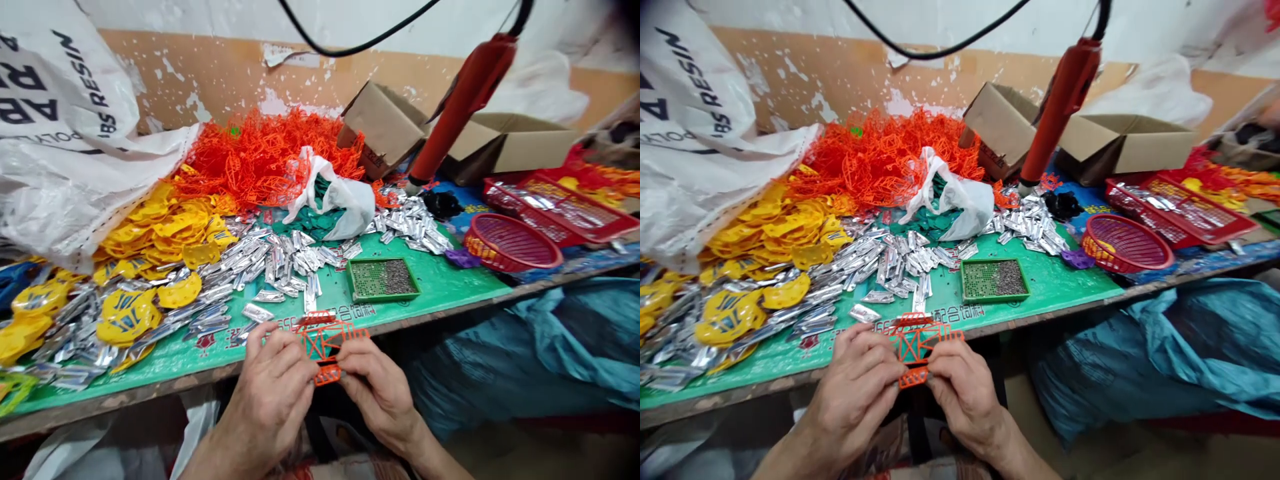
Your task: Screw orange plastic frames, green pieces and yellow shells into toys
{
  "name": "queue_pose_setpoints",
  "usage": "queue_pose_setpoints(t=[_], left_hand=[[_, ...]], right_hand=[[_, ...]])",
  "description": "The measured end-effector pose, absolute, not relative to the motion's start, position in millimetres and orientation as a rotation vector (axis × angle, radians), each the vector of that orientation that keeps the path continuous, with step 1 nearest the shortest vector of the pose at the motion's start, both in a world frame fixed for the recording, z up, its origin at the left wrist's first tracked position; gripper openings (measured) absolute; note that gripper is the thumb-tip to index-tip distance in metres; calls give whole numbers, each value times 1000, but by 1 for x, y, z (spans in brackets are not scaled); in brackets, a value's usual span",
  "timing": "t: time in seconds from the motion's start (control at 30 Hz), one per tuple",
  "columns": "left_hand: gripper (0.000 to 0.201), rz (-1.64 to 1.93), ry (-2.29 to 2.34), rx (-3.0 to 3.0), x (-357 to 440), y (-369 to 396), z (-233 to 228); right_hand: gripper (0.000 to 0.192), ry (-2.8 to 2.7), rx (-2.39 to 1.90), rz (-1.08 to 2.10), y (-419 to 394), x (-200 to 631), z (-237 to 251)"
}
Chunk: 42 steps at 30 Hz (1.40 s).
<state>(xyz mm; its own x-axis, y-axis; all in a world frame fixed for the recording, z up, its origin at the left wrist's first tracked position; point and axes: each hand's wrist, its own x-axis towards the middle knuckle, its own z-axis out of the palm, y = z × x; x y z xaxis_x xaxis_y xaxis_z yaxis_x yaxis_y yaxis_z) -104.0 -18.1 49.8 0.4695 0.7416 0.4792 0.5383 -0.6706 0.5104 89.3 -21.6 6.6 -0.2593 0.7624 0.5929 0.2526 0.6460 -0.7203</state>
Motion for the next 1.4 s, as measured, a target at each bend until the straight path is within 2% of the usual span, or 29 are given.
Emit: queue_pose_setpoints(t=[0.13, 0.23, 0.4, 0.57, 0.7, 0.87, 1.0, 1.2, 1.27, 1.4], left_hand=[[22, 1045, 1062, 2471, -108, -14, 47], [20, 981, 1036, 2463, -110, -11, 45], [15, 685, 957, 2379, -109, -8, 51], [23, 335, 929, 2014, -100, -5, 63], [24, 368, 1032, 1695, -89, -3, 65], [24, 559, 1012, 1348, -84, -6, 57], [32, 547, 1004, 1033, -87, -7, 43], [34, 664, 1075, 802, -87, 0, 31], [33, 703, 1083, 783, -87, 1, 33], [31, 719, 1072, 756, -90, 0, 36]], right_hand=[[23, -1830, -798, 603, -17, 88, 13], [18, -1794, -796, 657, -16, 88, 14], [7, -1661, -861, 888, -19, 88, 18], [15, -1349, -888, 1320, -19, 88, 25], [16, -1233, -935, 1394, -15, 87, 24], [13, -1357, -1025, 1155, -14, 82, 20], [20, -1532, -1028, 847, -9, 85, 23], [23, -1214, -1165, 210, 49, 144, 61], [33, -1126, -1143, -34, 85, 175, 79], [76, -1273, -1176, -238, 165, 230, 112]])
